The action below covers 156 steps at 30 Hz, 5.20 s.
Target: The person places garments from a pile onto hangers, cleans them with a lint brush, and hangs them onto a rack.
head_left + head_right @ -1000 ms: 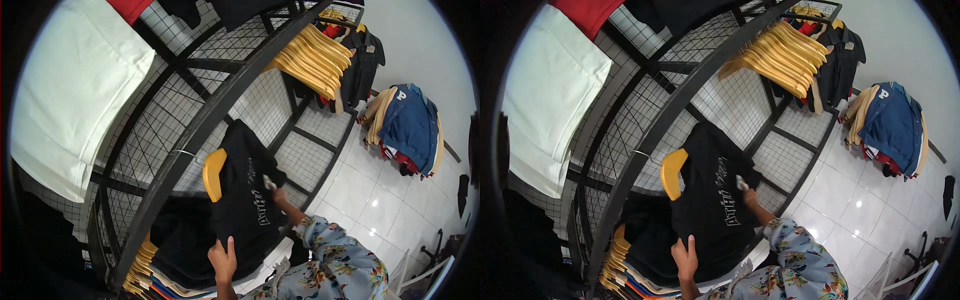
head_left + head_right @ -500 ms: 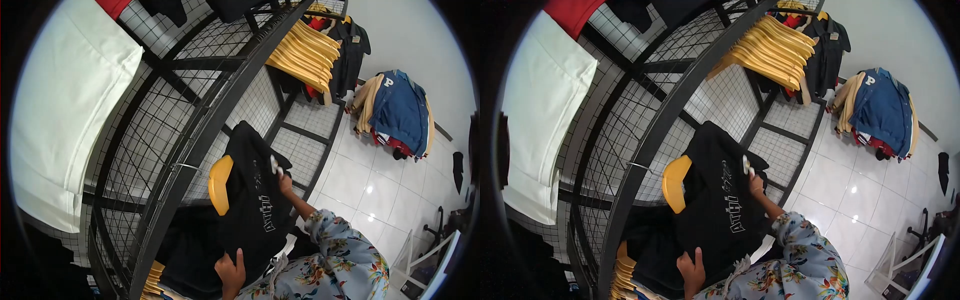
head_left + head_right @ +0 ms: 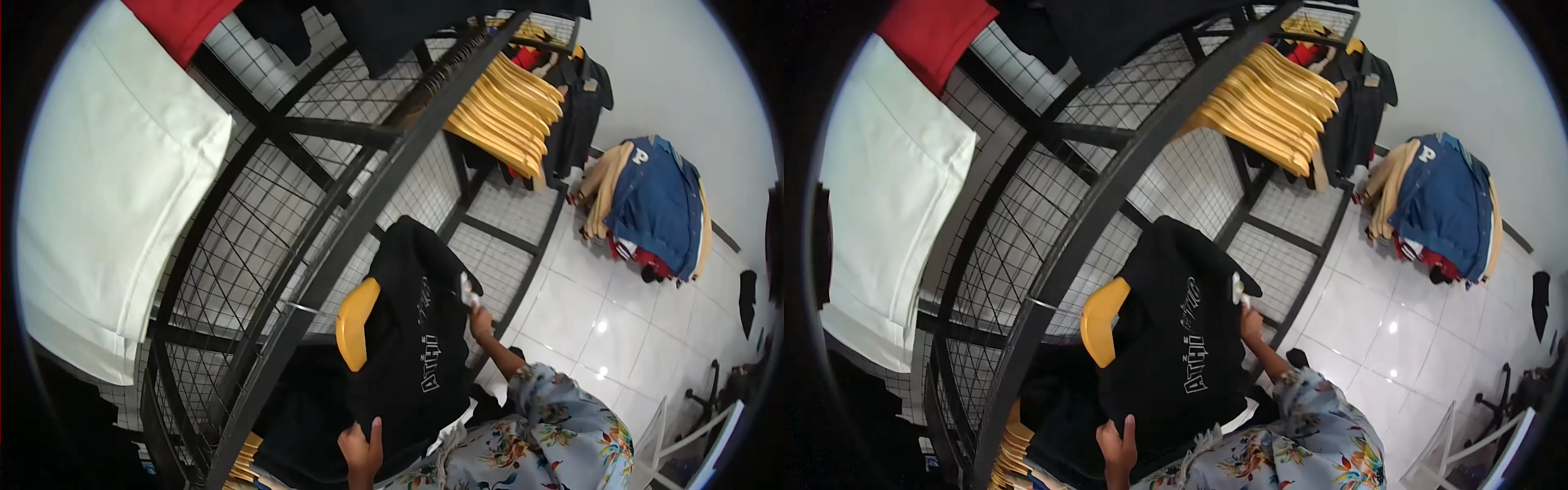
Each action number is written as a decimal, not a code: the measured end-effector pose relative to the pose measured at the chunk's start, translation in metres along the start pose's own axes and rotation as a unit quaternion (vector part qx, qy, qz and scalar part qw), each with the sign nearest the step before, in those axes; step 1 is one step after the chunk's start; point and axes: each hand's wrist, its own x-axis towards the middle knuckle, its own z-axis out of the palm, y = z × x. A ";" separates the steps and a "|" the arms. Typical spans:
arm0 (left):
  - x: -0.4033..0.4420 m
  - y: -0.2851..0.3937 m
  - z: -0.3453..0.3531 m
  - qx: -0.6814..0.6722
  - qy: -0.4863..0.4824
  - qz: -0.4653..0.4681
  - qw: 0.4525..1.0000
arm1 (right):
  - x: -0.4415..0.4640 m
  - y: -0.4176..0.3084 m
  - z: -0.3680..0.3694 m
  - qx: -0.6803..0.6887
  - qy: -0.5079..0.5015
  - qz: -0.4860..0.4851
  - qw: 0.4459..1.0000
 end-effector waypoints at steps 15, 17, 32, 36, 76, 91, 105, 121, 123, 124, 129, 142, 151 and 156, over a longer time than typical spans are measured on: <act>0.000 -0.018 0.029 0.050 0.131 0.026 0.990 | 0.118 -0.005 0.026 -0.171 -0.212 -0.233 0.934; -0.004 -0.015 0.028 0.055 0.141 0.079 0.985 | 0.126 -0.021 0.011 -0.084 -0.146 -0.166 0.972; -0.022 0.019 0.044 -0.058 0.182 -0.208 0.959 | 0.143 0.064 0.001 -0.305 -0.199 -0.232 0.902; -0.021 0.013 0.037 -0.056 0.091 -0.166 0.980 | 0.115 -0.042 -0.061 0.204 -0.018 -0.143 0.968; -0.014 0.031 0.049 -0.091 0.160 0.128 0.975 | -0.218 0.012 -0.055 0.184 -0.072 -0.184 0.963; -0.006 0.018 0.056 -0.088 0.228 0.145 0.959 | -0.260 0.134 -0.090 -0.068 -0.278 -0.189 0.939; 0.012 -0.014 0.046 -0.056 0.267 0.150 0.950 | -0.206 0.180 -0.122 -0.302 -0.416 -0.308 0.800; 0.043 0.069 0.066 -0.265 0.429 0.136 0.853 | -0.005 -0.082 -0.321 0.349 -0.233 -0.127 0.899; 0.029 0.110 0.084 -0.323 0.420 0.144 0.836 | 0.002 -0.100 -0.338 0.373 -0.306 -0.118 0.868; 0.024 0.130 0.091 -0.382 0.389 0.137 0.827 | 0.005 -0.104 -0.342 0.370 -0.310 -0.117 0.868; 0.035 0.185 0.129 -0.525 0.297 0.097 0.791 | 0.018 -0.113 -0.336 0.355 -0.460 -0.040 0.813; 0.033 0.196 0.155 -0.540 0.340 0.062 0.767 | -0.018 -0.008 -0.287 0.318 -0.467 -0.007 0.825; 0.011 0.163 0.141 -0.526 0.293 0.016 0.799 | -0.085 0.195 -0.158 -0.293 -0.456 -0.377 0.751; -0.004 0.139 0.132 -0.531 0.266 0.022 0.804 | -0.095 0.108 -0.178 0.118 -0.268 -0.114 0.949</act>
